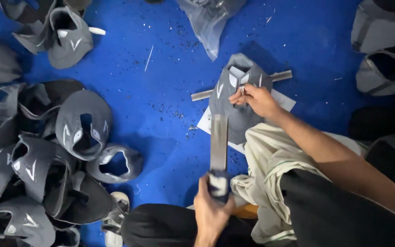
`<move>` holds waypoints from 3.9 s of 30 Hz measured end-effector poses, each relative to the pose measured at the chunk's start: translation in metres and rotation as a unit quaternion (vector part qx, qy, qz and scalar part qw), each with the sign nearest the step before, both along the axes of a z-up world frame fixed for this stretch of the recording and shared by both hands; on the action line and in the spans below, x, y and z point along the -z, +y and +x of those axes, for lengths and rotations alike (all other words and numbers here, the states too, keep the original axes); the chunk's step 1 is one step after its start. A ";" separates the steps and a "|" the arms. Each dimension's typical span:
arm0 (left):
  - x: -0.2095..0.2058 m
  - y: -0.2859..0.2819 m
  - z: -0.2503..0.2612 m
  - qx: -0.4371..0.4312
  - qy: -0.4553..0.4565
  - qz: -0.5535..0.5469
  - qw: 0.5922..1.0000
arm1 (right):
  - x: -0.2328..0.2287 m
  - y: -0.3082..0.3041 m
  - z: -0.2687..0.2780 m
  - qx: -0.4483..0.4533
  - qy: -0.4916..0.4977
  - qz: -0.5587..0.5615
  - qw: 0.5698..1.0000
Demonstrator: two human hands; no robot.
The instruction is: The person sits on the floor and trims excess material from gray shoe upper components using a wide cleaver-style blade, holding each upper against a metal bar. They reposition and turn the uppers between cuts and set finished uppers aside, working through a pile of components.
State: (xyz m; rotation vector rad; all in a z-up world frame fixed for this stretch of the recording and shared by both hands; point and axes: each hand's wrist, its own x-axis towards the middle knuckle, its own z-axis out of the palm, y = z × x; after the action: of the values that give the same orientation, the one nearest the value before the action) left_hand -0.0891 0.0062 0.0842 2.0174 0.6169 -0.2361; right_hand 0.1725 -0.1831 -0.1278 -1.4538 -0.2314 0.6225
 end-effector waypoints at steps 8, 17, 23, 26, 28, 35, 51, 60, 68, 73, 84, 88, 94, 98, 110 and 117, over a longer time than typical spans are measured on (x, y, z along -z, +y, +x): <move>-0.009 -0.011 0.070 0.038 -0.336 0.049 0.940 | 0.006 -0.008 -0.028 -0.003 -0.141 0.074 0.987; 0.030 -0.008 0.040 -0.006 0.016 0.028 0.999 | 0.008 -0.012 0.008 0.162 0.087 0.179 0.967; -0.030 0.002 0.060 -0.045 -0.092 -0.006 0.995 | 0.004 -0.001 0.021 0.010 0.064 0.039 0.997; -0.052 0.002 0.072 -0.027 -0.192 0.061 0.979 | -0.010 -0.002 0.019 -0.001 -0.020 -0.019 1.000; -0.017 -0.005 0.076 -0.038 -0.283 0.002 0.959 | -0.025 0.003 -0.002 0.013 -0.049 -0.069 0.996; 0.094 -0.013 0.068 0.046 -0.036 0.068 0.996 | 0.009 -0.001 0.003 0.048 -0.105 -0.264 0.958; 0.034 -0.018 0.101 0.021 -0.105 0.018 0.994 | 0.026 -0.002 0.037 0.106 -0.071 -0.021 0.992; 0.076 -0.016 0.111 0.019 -0.332 0.023 0.943 | 0.006 0.006 0.021 0.112 -0.170 -0.002 0.979; -0.042 -0.020 0.127 -0.048 -0.160 0.037 0.985 | 0.004 0.010 0.070 0.140 0.044 0.085 0.985; 0.049 -0.013 0.142 0.076 -0.221 0.227 0.945 | -0.016 0.021 0.042 0.131 -0.157 -0.037 0.978; 0.006 0.013 0.029 -0.070 -0.059 0.037 0.995 | -0.028 0.030 0.032 0.082 -0.058 0.102 0.990; -0.055 0.013 0.046 -0.105 -0.103 0.005 0.989 | -0.012 0.042 0.014 -0.003 0.033 0.038 0.999; -0.007 0.012 0.072 -0.071 -0.387 -0.036 0.919 | -0.028 0.044 -0.006 0.013 -0.049 0.006 0.999; 0.084 0.011 0.057 -0.005 -0.183 0.092 0.979 | -0.006 0.036 -0.017 0.008 -0.350 -0.149 0.925; 0.053 0.011 0.081 -0.051 -0.230 0.048 0.971 | -0.011 0.036 -0.004 0.047 -0.243 -0.107 0.963; -0.013 0.003 0.085 -0.015 -0.047 0.075 0.996 | 0.011 0.039 0.027 0.108 -0.136 -0.172 0.970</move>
State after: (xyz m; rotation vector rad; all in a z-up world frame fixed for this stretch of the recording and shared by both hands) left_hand -0.0039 0.0090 0.0968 2.1477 0.6199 -0.0778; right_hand 0.1996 -0.1442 -0.1389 -1.8722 -0.1804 0.2900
